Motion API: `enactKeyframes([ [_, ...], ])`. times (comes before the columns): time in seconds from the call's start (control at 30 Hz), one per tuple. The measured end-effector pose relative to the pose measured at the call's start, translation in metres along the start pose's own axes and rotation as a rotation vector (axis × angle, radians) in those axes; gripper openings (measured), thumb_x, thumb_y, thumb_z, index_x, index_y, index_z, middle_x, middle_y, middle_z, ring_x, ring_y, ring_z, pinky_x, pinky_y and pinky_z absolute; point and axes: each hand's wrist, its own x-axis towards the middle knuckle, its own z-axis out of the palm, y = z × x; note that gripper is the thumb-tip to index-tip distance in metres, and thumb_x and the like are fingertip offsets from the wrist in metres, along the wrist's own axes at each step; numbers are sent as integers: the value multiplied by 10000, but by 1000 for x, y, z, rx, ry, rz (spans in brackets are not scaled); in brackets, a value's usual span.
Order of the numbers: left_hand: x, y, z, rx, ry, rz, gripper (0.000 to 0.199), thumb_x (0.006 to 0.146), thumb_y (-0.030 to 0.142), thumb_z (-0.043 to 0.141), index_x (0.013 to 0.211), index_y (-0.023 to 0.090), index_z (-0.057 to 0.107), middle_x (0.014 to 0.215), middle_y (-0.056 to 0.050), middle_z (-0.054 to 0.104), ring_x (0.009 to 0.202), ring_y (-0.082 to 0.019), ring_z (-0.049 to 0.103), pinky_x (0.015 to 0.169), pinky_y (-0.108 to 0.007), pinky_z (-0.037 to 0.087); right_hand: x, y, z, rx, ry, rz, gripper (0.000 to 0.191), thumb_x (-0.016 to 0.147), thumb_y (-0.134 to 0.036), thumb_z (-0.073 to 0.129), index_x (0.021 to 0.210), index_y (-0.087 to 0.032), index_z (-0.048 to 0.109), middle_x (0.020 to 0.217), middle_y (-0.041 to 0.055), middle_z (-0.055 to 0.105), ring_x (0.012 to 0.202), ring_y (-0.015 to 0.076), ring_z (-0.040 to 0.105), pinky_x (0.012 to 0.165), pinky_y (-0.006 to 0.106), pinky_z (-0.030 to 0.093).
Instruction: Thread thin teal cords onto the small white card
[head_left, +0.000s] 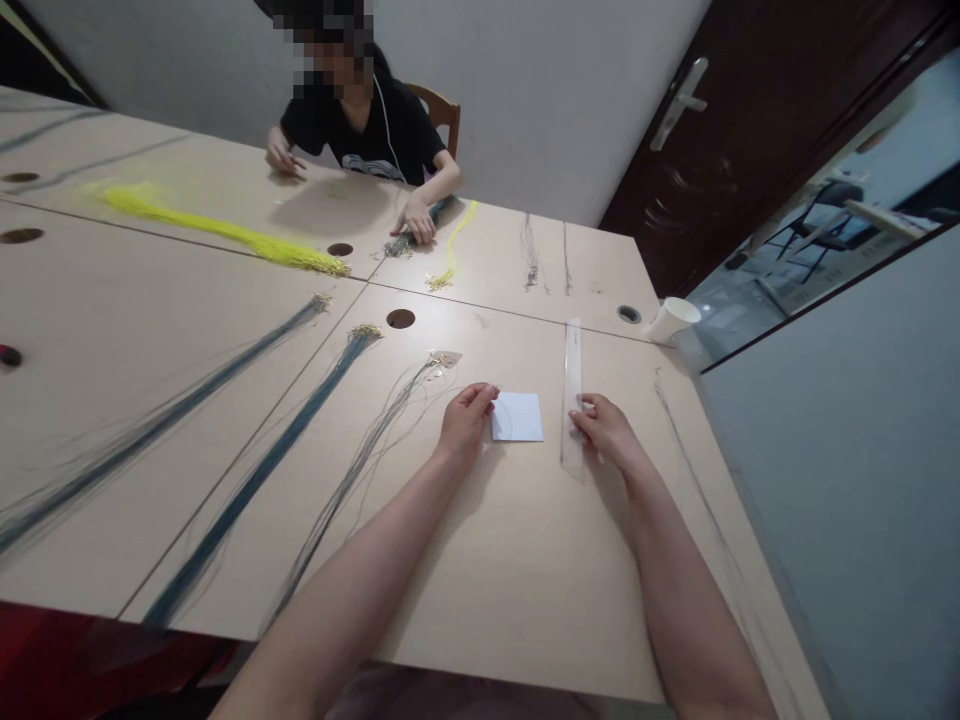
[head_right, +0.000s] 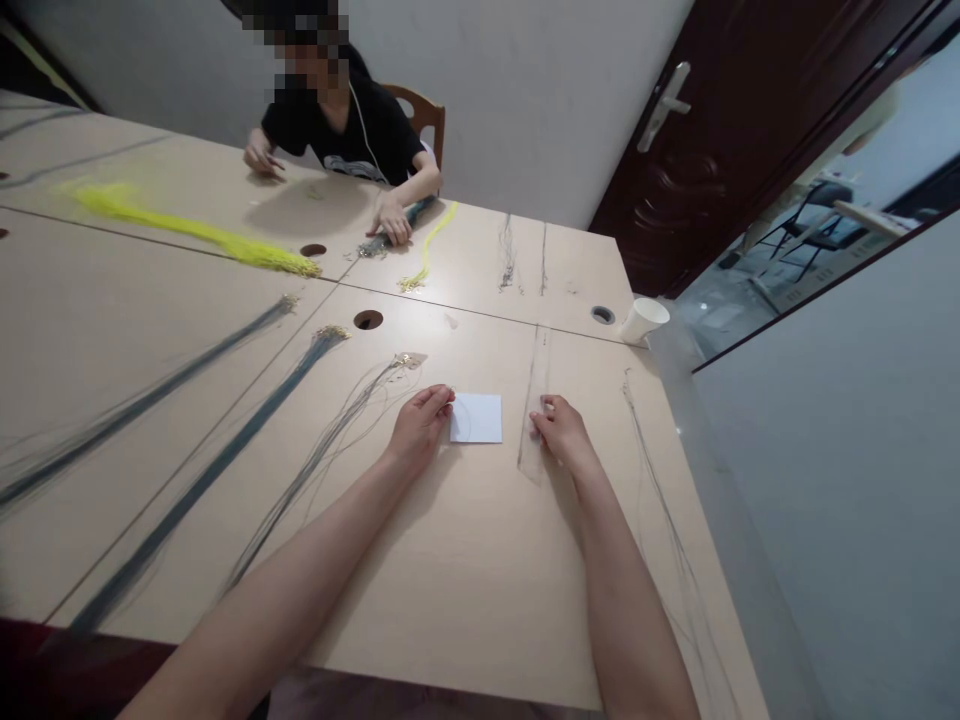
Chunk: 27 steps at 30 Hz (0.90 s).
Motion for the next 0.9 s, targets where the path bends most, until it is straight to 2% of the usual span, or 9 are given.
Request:
enactKeyframes([
  [0.2,-2,-1,0,151,-40,41,215,677,350,654,731,152,591,694,13,528,667,-87,461,643,-202,358,4,9,1,-220,157,-95,294,727,-322,569,955,-139,606,644,37,591,588,177,553,553,275,399],
  [0.27,-3,-1,0,257,-54,81,210,707,361,626,718,155,584,723,9,523,671,-89,458,635,-204,359,1,4,3,-280,269,-166,256,729,-323,568,905,-145,620,713,61,601,649,193,554,607,302,409],
  [0.33,-5,0,1,388,-80,144,207,732,357,601,696,154,587,797,-5,526,707,-96,469,639,-207,365,-4,-6,9,-237,354,-296,209,759,-306,538,872,-152,624,783,73,604,684,188,549,645,312,415],
  [0.37,-6,1,2,452,-99,179,203,742,351,593,690,154,590,837,-13,524,733,-101,478,645,-208,371,-8,-12,14,-159,342,-385,190,781,-295,516,858,-158,624,806,70,605,689,176,549,649,302,420],
  [0.43,-8,2,3,550,-142,246,187,758,335,580,701,158,597,888,-23,516,785,-111,491,657,-209,383,-14,-25,25,14,232,-554,178,812,-291,489,831,-172,620,818,61,608,727,166,554,613,269,424],
  [0.5,-9,2,4,600,-173,294,175,775,323,565,718,160,593,892,-27,508,799,-114,497,646,-209,390,-18,-34,36,120,164,-630,175,830,-292,475,822,-183,612,812,51,604,736,159,552,594,257,423],
  [0.67,-10,0,5,677,-206,381,160,793,295,554,715,156,574,871,-26,505,742,-100,498,603,-206,393,-17,-34,53,233,131,-655,144,821,-276,492,738,-187,569,716,15,557,637,133,504,549,249,390],
  [0.9,-10,0,5,779,-230,430,143,807,278,544,733,160,580,869,-31,518,736,-104,500,609,-221,400,-12,-25,54,298,98,-626,148,793,-253,520,661,-187,515,633,-20,480,549,108,419,510,241,334],
])
